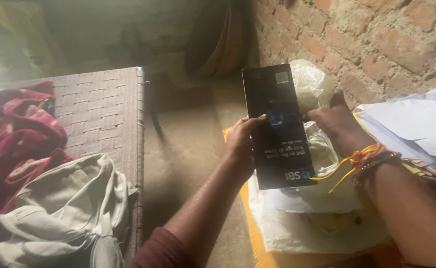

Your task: The person packs a backpack on a cot: they place a snack packet, a printed brochure and papers, and a plastic-wrapped item into the bag, then zip the compartments closed and press the bag flat.

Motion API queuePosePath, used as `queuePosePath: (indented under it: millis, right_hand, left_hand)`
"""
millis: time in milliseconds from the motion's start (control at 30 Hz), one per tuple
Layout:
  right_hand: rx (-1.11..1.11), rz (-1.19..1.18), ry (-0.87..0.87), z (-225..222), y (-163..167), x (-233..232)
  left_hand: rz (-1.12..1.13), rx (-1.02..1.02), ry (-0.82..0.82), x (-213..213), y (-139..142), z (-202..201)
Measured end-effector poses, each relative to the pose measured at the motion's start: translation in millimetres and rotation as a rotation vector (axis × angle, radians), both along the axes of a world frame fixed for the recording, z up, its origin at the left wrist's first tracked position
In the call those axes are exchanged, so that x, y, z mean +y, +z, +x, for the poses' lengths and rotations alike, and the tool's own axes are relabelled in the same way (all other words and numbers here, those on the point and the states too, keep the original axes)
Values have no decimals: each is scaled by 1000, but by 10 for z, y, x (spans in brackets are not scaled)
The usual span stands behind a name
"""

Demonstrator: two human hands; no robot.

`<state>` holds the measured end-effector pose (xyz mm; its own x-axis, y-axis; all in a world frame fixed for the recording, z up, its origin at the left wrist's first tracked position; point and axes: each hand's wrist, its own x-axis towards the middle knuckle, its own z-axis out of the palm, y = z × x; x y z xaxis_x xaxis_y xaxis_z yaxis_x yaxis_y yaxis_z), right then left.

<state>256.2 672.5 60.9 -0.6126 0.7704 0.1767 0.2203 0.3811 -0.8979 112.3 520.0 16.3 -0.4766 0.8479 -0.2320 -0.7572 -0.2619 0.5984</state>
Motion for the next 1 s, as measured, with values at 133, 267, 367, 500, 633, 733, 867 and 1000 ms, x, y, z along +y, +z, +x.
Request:
queuePosePath:
  millis: [133,267,367,500,633,733,867,1000]
  right_hand:
    - [-272,199,-134,-20,-36,249]
    - [-535,1020,-391,-41,-109,196]
    - [-420,1161,-286,-52,-170,175]
    - [-466,896,7,-98,-343,273]
    - [-694,649,39,-65,-607,437]
    - [-748,440,28,-52,-769,576]
    - [-761,294,34,-28,-956,636]
    - [-1051,902,234,76,-1066,548]
  left_hand:
    - [58,7,-7,225,-166,145]
    - [-28,-27,25,427,-324,241]
    - [-97,-35,49,545,-370,275]
    - [-144,-16,11,527,-384,243]
    - [-285,897,167,474,-405,224]
    - [-332,181,171,541,-393,191]
    - [-266,17,338,487,-418,32]
    - [-160,-191,300,428,-440,-111]
